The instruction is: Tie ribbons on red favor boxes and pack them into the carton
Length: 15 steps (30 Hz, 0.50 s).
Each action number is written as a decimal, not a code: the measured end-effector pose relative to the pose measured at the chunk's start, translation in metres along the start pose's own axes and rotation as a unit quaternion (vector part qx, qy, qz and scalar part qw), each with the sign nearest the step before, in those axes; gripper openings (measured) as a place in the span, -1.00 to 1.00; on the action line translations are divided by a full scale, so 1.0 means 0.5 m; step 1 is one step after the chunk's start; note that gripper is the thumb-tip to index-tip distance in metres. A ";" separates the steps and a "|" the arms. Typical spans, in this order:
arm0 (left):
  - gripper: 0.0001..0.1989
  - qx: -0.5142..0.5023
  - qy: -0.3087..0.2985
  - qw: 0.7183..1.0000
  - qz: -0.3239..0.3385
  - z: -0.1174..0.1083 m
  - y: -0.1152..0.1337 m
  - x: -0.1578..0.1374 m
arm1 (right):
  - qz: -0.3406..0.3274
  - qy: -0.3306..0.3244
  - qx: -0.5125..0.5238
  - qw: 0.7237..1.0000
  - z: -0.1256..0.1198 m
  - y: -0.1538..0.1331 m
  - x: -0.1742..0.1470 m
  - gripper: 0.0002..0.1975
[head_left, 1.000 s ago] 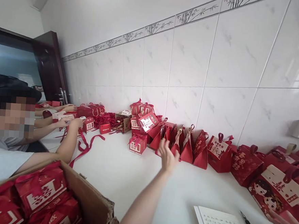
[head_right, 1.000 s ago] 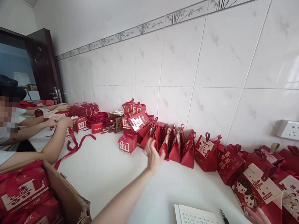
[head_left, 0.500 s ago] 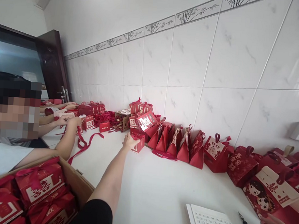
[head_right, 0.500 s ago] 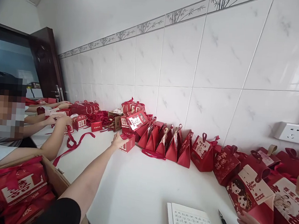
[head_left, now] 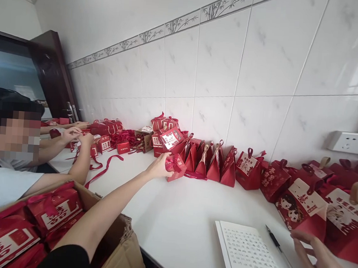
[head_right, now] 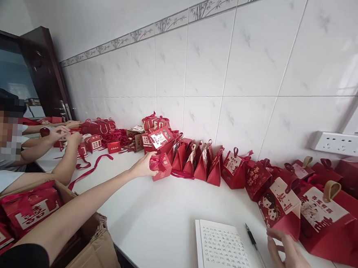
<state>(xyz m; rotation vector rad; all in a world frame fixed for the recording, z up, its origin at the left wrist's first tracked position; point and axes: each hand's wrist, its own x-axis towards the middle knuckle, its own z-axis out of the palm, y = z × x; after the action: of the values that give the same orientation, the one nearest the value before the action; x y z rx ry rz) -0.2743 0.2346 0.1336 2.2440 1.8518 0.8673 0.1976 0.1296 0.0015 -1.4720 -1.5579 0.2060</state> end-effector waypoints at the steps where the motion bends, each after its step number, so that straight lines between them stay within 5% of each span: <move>1: -0.17 -0.012 0.005 0.999 0.032 0.004 0.020 -0.007 | 0.001 0.000 -0.003 1.000 0.000 -0.018 -0.001 -0.56; 4: -0.17 -0.079 0.028 0.990 0.115 0.034 0.093 -0.024 | -0.043 -0.007 0.007 0.999 0.024 -0.090 -0.003 -0.55; 8: -0.23 -0.193 0.074 0.974 0.095 0.102 0.201 -0.043 | -0.149 -0.068 0.046 0.985 0.109 -0.196 0.016 -0.52; 11: -0.27 -0.254 0.093 0.961 0.051 0.148 0.249 -0.061 | -0.127 -0.077 0.046 0.988 0.174 -0.236 0.048 -0.16; 15: -0.24 -0.260 0.033 0.964 0.036 0.190 0.257 -0.094 | -0.105 -0.069 0.103 0.987 0.230 -0.229 0.066 0.01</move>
<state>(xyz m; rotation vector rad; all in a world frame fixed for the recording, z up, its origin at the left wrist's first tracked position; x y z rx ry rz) -0.1212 0.1841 0.0924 1.9736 1.3567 1.2756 0.0436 0.1810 0.0340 -1.1453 -1.7349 0.3398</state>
